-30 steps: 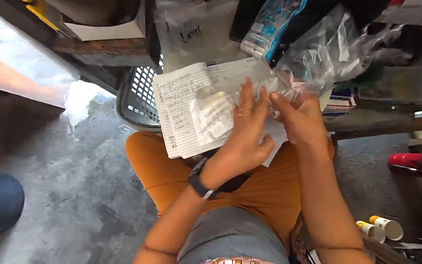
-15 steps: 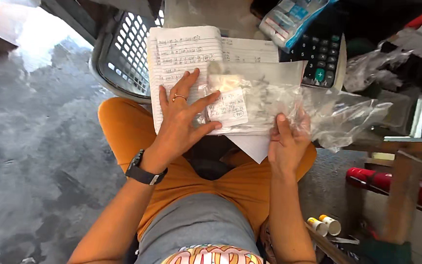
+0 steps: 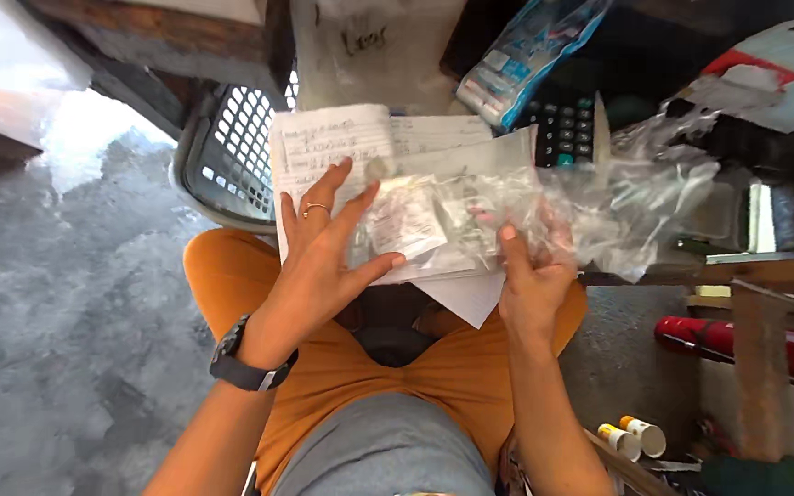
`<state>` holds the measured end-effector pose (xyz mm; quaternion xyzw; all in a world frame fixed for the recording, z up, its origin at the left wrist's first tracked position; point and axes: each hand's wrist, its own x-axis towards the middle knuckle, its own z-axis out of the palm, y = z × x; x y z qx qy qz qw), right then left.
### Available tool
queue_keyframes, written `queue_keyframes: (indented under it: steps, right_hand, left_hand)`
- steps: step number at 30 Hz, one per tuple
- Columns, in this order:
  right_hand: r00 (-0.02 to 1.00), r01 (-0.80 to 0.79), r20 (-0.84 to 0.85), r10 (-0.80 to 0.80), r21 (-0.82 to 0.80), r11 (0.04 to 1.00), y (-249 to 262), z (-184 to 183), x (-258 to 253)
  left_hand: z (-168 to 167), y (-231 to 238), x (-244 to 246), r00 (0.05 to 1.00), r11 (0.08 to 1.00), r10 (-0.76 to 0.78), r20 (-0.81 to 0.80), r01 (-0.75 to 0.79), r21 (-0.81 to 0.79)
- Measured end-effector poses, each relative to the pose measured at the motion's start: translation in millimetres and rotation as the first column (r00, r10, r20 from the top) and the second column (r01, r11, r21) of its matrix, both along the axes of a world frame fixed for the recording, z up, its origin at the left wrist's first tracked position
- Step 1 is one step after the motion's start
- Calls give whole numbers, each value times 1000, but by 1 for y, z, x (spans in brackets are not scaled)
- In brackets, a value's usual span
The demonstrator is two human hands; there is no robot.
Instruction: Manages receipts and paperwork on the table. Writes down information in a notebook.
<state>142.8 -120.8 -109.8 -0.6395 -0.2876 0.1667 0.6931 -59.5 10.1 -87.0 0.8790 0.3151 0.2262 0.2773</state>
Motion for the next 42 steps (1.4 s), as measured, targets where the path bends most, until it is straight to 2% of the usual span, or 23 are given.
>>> queue_keyframes:
  steps: [2, 4, 7, 9, 13, 17, 20, 22, 23, 25, 28, 31, 33, 34, 35, 36, 38, 39, 40, 41, 42]
  right_hand:
    - [985, -106, 139, 104, 8, 994, 7, 21, 4]
    - [934, -201, 304, 186, 18, 979, 21, 46, 5]
    - [865, -387, 387, 320, 107, 916, 47, 80, 4]
    - [834, -445, 425, 353, 138, 885, 56, 103, -1]
    - [779, -579, 405, 478, 174, 796, 62, 133, 1]
    - [718, -691, 261, 645, 155, 706, 71, 141, 20]
    - [750, -660, 138, 647, 81, 747, 69, 140, 47]
    - [816, -561, 185, 548, 24, 827, 61, 128, 69]
    - [839, -506, 222, 497, -19, 862, 55, 117, 78]
    - [836, -400, 333, 436, -173, 900, 38, 90, 85]
    - [670, -308, 525, 525, -447, 840, 6, 46, 69]
    - [496, -207, 635, 593, -577, 790, -15, 9, 49]
    - [484, -171, 660, 574, -572, 802, -25, 2, 42]
    - [501, -162, 676, 540, -540, 826, -27, 2, 40]
    - [524, -163, 685, 507, -503, 849, -27, 7, 36]
    - [541, -178, 690, 481, -465, 867, -26, 12, 30]
    - [535, -236, 705, 466, -404, 884, -16, 20, 10]
    - [514, -269, 716, 471, -387, 882, -8, 20, -3]
    - [484, -298, 727, 488, -387, 872, 1, 16, -15]
    - [445, -316, 737, 509, -403, 859, 10, 12, -26]
    - [406, -323, 744, 531, -426, 845, 17, 6, -35]
  left_hand:
    - [26, 7, 14, 998, 996, -53, 21, 51, 67]
    - [42, 30, 34, 978, 979, -193, 85, 186, 81]
    - [52, 75, 51, 870, 884, -387, 305, 444, -146]
    - [55, 90, 45, 807, 795, -369, 461, 531, -292]
    - [40, 83, 12, 753, 701, -355, 554, 606, -375]
    - [37, 53, 5, 787, 723, -220, 577, 528, -445]
    - [52, 37, -10, 832, 813, 5, 554, 320, -488]
    - [63, 29, -21, 800, 820, 200, 566, 179, -543]
    - [61, 32, -33, 767, 813, 257, 588, 157, -561]
    - [36, 52, -76, 724, 808, 310, 616, 141, -572]
    - [31, 66, -95, 720, 826, 353, 597, 59, -560]
    - [49, 65, -62, 732, 798, 368, 573, 68, -599]
    - [65, 54, -33, 724, 723, 441, 530, 63, -688]
    - [66, 58, -28, 705, 674, 428, 566, 169, -719]
    - [62, 67, -29, 642, 606, 409, 649, 341, -719]
    - [59, 81, -33, 523, 501, 393, 757, 568, -653]
    - [70, 106, -36, 187, 223, 502, 844, 915, -335]
    - [73, 118, -42, 78, 167, 504, 860, 968, -186]
    - [75, 125, -52, 33, 180, 468, 883, 975, -132]
    - [76, 126, -66, 50, 199, 426, 903, 969, -147]
    - [77, 120, -82, 108, 241, 380, 919, 947, -211]
